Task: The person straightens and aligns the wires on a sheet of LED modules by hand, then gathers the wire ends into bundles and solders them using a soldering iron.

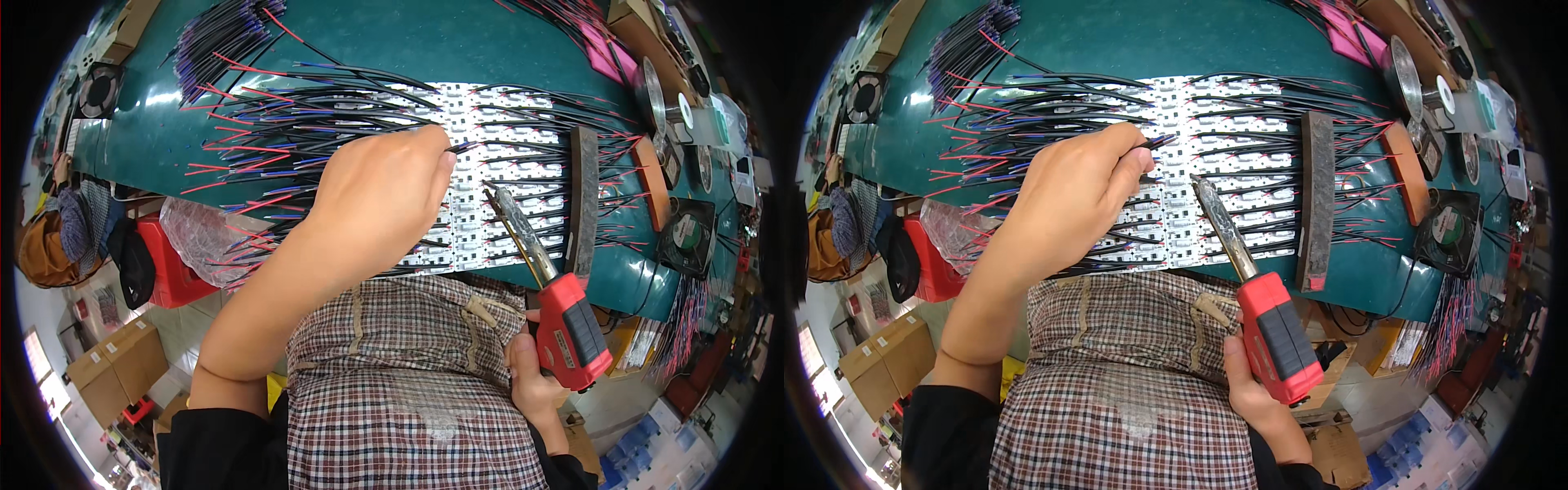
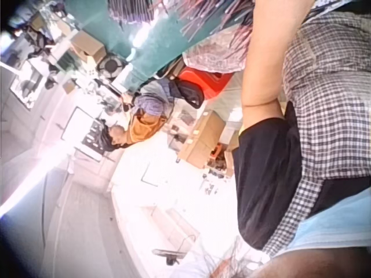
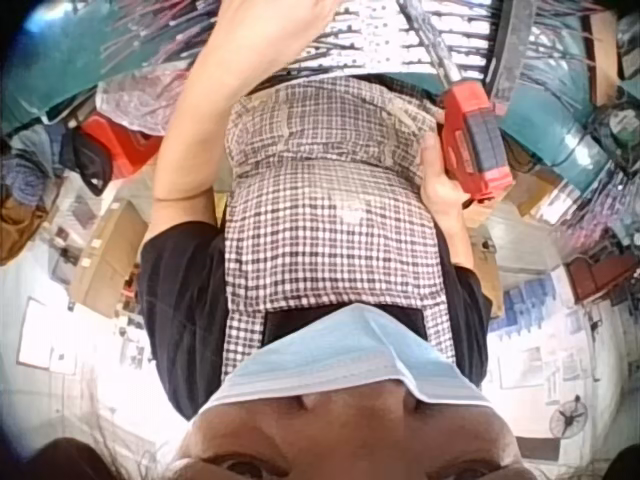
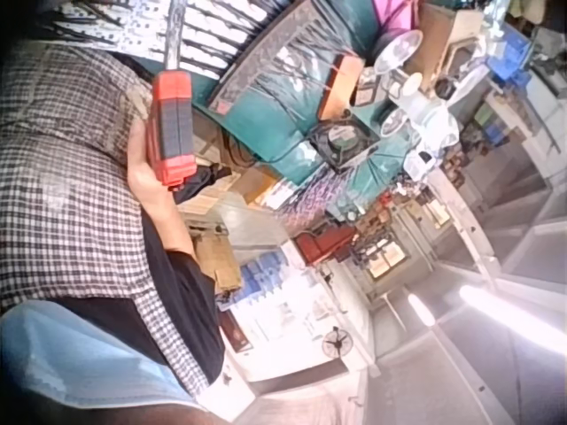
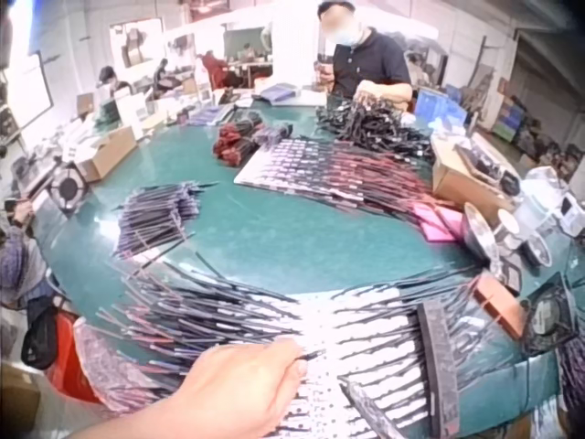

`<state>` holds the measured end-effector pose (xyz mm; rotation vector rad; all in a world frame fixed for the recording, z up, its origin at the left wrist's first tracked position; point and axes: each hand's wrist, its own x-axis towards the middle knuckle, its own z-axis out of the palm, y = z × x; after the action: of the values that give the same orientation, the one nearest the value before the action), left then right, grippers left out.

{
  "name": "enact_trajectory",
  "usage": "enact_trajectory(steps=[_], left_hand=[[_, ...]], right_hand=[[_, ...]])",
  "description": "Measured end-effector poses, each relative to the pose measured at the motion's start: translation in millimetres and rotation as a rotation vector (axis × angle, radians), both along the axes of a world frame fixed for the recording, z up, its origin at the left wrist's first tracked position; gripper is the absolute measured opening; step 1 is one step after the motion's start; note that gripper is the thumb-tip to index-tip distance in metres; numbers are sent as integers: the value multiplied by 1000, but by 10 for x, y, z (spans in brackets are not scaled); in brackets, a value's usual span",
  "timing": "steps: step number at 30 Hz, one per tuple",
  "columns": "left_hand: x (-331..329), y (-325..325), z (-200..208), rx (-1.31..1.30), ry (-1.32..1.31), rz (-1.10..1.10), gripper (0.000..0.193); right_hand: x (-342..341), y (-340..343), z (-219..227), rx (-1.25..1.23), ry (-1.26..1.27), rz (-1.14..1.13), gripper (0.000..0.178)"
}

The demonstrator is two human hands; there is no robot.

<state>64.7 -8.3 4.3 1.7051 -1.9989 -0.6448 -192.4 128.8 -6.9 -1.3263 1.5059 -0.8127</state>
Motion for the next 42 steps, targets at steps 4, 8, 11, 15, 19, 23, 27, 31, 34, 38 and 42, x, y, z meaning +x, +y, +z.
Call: enact_trajectory(steps=[4,8,11,15,19,23,27,31,34,38,42], left_hand=[[-29,15,13,-408,-12,0,13],[-98,127,122,-285,110,78,12],[-87,189,88,-137,120,86,12],[-94,249,6,-124,-20,70,13],[-130,276,-98,-180,-87,66,14],[-131,269,-156,-189,-101,51,15],[-139,259,-168,-195,-106,38,14],[-144,261,-177,-192,-119,29,14],[-158,255,-170,-207,-132,20,14],[-182,256,-178,-213,-159,17,16],[-193,258,-175,-212,-175,18,17]], right_hand=[[-50,32,-26,-13,18,23,30],[-103,80,-57,-27,33,21,30],[-152,117,-46,11,25,22,31],[-201,142,-23,36,75,108,31],[-173,111,-8,-9,79,168,30],[-137,67,-5,149,62,127,23],[-128,75,-42,186,57,137,24],[-96,71,-31,249,43,96,26],[-66,61,-40,192,55,88,28],[-36,23,-13,190,20,58,27],[-36,-6,6,152,79,121,24]])
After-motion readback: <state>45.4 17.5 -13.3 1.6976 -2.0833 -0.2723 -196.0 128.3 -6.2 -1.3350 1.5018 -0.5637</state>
